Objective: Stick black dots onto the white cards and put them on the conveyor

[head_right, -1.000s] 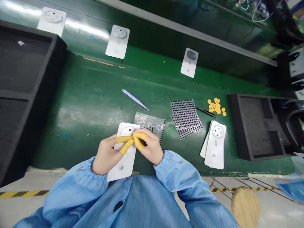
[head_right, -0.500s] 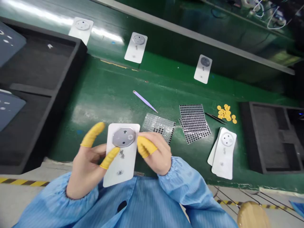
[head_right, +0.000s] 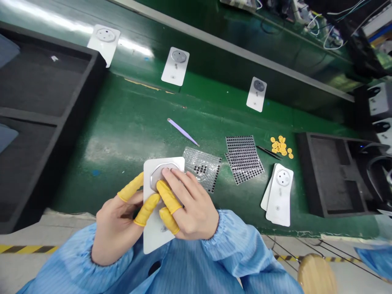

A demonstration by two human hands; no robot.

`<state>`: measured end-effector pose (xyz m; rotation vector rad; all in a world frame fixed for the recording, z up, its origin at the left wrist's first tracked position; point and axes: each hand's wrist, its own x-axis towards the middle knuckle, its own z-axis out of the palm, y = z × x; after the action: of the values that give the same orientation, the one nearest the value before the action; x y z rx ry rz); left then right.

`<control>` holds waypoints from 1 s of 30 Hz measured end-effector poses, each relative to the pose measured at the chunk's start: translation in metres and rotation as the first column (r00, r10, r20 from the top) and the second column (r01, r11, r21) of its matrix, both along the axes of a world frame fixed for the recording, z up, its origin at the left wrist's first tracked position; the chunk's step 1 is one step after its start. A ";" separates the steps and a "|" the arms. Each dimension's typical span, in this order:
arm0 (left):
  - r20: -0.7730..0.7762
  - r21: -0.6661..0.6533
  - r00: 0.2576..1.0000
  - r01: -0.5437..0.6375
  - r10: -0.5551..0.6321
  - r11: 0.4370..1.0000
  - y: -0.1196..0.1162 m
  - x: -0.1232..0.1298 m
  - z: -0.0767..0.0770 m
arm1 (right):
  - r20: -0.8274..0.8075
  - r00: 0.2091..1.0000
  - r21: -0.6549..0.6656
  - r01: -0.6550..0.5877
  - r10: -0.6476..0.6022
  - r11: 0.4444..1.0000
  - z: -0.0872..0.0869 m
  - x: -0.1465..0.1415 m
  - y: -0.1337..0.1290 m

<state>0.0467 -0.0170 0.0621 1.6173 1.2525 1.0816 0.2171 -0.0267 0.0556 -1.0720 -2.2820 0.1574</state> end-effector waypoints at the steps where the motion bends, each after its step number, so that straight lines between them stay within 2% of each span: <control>1: -0.009 0.014 1.000 -0.002 0.002 1.000 0.001 0.000 0.001 | 0.000 1.000 -0.001 0.005 -0.005 1.000 0.001 0.000 0.001; 8: -0.017 -0.007 1.000 0.018 -0.018 1.000 0.003 0.004 0.003 | -0.039 0.999 0.017 0.006 -0.005 1.000 -0.001 0.001 0.003; 13: -0.015 0.000 1.000 0.024 -0.024 1.000 0.001 0.006 0.000 | -0.019 0.998 0.020 0.063 -0.063 0.998 -0.004 0.000 0.001; 18: -0.075 -0.026 0.997 0.028 -0.030 0.999 0.002 0.007 0.002 | -0.012 0.999 0.006 0.032 -0.031 0.999 -0.001 0.004 0.004; 23: -0.076 -0.037 0.996 0.041 -0.043 0.998 0.002 0.008 0.003 | -0.071 0.997 -0.073 0.035 -0.041 0.997 -0.003 0.004 0.003; 25: -0.033 -0.083 0.998 0.044 -0.047 0.996 0.003 0.010 0.001 | -0.148 0.988 -0.140 0.018 -0.039 0.990 -0.009 0.005 0.002; 28: 0.135 -0.225 0.990 0.081 -0.052 0.971 0.006 0.013 -0.007 | -0.293 0.955 -0.187 -0.001 -0.055 0.982 -0.024 0.008 0.004; 30: 0.260 -0.299 0.965 0.123 -0.043 0.946 0.007 0.013 -0.014 | -0.378 0.915 -0.168 0.084 -0.143 0.982 -0.033 0.008 0.007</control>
<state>0.0595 -0.0101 0.0480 1.2399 1.1120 0.9457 0.2256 -0.0197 0.0229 -1.1311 -1.8685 0.4584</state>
